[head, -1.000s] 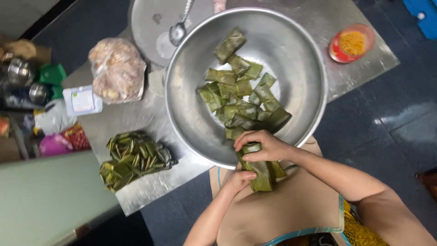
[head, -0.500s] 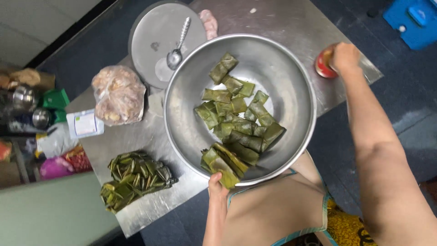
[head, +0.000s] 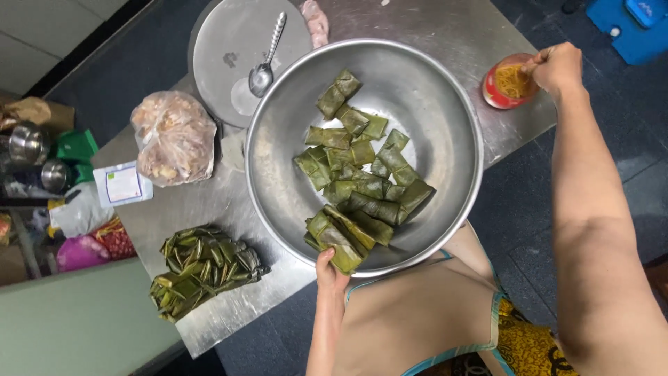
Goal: Wrapping food items in leaves and organizing them into a large metal bowl.
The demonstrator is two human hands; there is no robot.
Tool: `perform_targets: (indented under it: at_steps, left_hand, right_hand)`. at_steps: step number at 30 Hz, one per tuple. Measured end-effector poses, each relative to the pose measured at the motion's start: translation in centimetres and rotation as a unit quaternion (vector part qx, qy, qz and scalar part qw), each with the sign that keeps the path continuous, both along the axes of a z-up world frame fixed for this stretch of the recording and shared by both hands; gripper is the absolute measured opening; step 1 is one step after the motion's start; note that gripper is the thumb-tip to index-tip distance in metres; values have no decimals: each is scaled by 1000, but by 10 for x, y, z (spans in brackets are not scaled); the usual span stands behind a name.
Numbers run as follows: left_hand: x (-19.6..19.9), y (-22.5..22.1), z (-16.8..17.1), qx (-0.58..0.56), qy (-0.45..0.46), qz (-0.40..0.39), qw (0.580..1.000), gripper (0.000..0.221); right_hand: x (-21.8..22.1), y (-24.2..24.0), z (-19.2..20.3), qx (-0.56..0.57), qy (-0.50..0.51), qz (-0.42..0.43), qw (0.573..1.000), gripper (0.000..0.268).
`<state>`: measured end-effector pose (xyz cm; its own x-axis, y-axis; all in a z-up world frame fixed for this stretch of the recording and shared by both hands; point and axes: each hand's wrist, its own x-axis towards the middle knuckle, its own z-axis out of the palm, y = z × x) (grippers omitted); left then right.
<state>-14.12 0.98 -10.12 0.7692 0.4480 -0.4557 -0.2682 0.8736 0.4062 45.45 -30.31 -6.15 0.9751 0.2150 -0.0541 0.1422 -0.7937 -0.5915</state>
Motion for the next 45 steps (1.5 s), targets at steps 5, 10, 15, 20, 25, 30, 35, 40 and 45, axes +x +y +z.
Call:
perform_targets:
  at_steps: [5, 10, 15, 20, 25, 30, 35, 40, 45]
  left_hand:
    - [18, 4, 55, -7, -78, -14, 997, 65]
    - [56, 3, 128, 21, -183, -69, 980, 88]
    - [80, 2, 114, 2, -345, -151, 926, 107]
    - [89, 11, 103, -30, -369, -163, 914, 116]
    - [79, 22, 95, -53, -359, -160, 918, 117]
    - [61, 18, 79, -92, -320, -151, 931, 114]
    - [36, 22, 86, -92, -357, -161, 915, 118]
    - [35, 23, 138, -70, -371, -188, 907, 111]
    - [81, 1, 139, -92, -384, -195, 898, 115]
  right_hand:
    - [-41, 21, 52, 157, 49, 4, 986, 20]
    - [-131, 74, 99, 300, 47, 153, 940, 60]
    - [-223, 139, 95, 543, 329, 158, 756, 65]
    - [-305, 187, 126, 559, 465, 182, 662, 59]
    - [-354, 202, 124, 545, 520, 242, 611, 86]
    - [-319, 188, 122, 584, 511, 228, 588, 95]
    - [-247, 99, 136, 685, 398, 150, 592, 111]
    - [-265, 114, 173, 753, 375, 147, 520, 116]
    - [-311, 187, 148, 589, 380, 321, 637, 150]
